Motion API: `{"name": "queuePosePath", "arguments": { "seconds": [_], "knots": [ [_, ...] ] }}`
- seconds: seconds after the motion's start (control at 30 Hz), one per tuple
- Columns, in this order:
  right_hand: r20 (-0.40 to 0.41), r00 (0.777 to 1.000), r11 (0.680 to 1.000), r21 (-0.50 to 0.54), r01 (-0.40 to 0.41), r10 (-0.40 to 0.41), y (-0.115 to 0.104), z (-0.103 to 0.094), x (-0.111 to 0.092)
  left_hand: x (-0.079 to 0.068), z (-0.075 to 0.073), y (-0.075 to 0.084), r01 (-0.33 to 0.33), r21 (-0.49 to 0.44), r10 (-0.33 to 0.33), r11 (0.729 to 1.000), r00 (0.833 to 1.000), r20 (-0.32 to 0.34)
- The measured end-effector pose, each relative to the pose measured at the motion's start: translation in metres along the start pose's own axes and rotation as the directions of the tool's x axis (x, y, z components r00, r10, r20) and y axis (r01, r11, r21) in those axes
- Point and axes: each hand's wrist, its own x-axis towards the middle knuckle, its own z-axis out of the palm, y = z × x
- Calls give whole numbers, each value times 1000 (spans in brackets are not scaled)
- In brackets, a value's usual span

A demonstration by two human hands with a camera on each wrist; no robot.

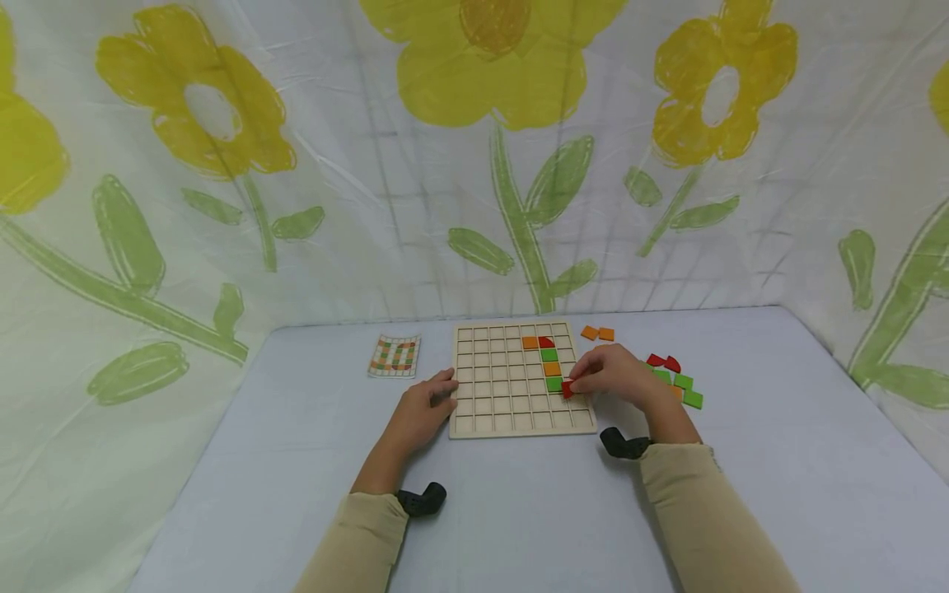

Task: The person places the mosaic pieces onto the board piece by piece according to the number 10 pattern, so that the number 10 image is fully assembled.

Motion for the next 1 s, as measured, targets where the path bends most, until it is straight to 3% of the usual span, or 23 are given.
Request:
{"name": "queuePosePath", "arguments": {
  "seconds": [0.27, 0.8, 0.9, 1.0],
  "knots": [
    [66, 998, 995, -99, 23, -17, -3, 15, 5, 0, 0, 1, 3, -1, -3, 1000, 1000, 1],
    [37, 999, 980, -192, 45, -39, -4, 25, 8, -1, 0, 0, 4, -3, -4, 1000, 1000, 3],
    [-11, 999, 982, -186, 32, -35, -4, 24, 8, -1, 0, 0, 4, 3, -4, 1000, 1000, 4],
    [-134, 991, 983, -186, 3, -28, 0, 19, 8, 0, 0, 1, 0, 10, 0, 1000, 1000, 6]
  ]
}}
